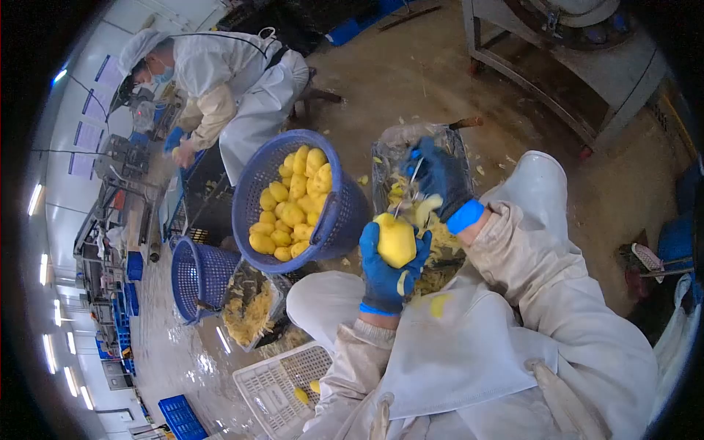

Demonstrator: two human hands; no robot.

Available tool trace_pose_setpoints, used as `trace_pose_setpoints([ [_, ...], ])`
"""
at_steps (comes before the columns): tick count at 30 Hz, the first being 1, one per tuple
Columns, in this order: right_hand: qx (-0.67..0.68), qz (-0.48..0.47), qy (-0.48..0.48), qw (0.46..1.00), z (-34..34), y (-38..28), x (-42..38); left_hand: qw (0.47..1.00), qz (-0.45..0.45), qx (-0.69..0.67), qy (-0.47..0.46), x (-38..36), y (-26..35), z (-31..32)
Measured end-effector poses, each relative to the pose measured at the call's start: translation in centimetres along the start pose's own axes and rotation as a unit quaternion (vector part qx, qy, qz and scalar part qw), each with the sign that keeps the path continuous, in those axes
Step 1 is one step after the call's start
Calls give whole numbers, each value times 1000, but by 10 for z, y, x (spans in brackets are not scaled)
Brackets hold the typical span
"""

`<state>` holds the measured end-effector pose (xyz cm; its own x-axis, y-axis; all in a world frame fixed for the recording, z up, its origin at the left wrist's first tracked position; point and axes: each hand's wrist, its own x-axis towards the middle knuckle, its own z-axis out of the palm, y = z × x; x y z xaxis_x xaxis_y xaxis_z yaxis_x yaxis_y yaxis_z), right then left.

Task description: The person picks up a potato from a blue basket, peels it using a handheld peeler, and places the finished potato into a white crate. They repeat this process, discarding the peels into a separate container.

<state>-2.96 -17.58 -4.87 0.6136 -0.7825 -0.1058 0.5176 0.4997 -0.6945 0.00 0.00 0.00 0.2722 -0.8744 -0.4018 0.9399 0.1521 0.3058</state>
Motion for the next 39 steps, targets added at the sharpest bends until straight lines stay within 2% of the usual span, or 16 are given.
trace_pose_setpoints([
  [3,22,94,-42,994,28,-32,-16,996,23,57,62,20,-6,12],
  [5,-179,-138,48,973,-11,-15,29,994,68,79,39,25,-4,-10],
  [6,-6,-110,56,992,2,-24,19,989,81,114,54,14,-3,-3],
  [9,-14,6,-9,1000,33,-9,-12,890,260,374,21,19,-10,-9],
  [10,-64,48,7,997,30,-8,-10,981,111,160,9,16,-5,2],
  [13,-8,-101,76,992,-2,-13,23,974,136,178,34,9,-5,-8],
  [15,121,-24,62,990,9,-8,10,970,148,185,47,8,-7,-11],
  [17,62,130,-40,989,36,-12,-21,772,324,547,-14,13,-11,-28],
  [18,-132,-95,-30,986,-21,56,38,773,321,547,-17,11,-9,-24],
  [20,-7,-74,10,997,-1,2,16,985,50,166,10,4,1,-14],
  [23,92,45,2,995,7,-4,-7,906,199,370,42,4,-11,-24],
  [24,35,51,5,998,8,14,-6,980,53,189,12,1,0,-13],
  [27,-71,-21,0,997,-10,3,8,994,-29,91,-54,-7,6,-9],
  [32,-22,40,11,999,12,5,-13,995,-52,36,80,-1,0,6],
  [36,114,35,-4,993,-9,-4,7,995,-71,66,8,0,10,1],
  [39,-34,28,-9,999,3,14,-2,994,-94,40,27,2,6,-5],
])
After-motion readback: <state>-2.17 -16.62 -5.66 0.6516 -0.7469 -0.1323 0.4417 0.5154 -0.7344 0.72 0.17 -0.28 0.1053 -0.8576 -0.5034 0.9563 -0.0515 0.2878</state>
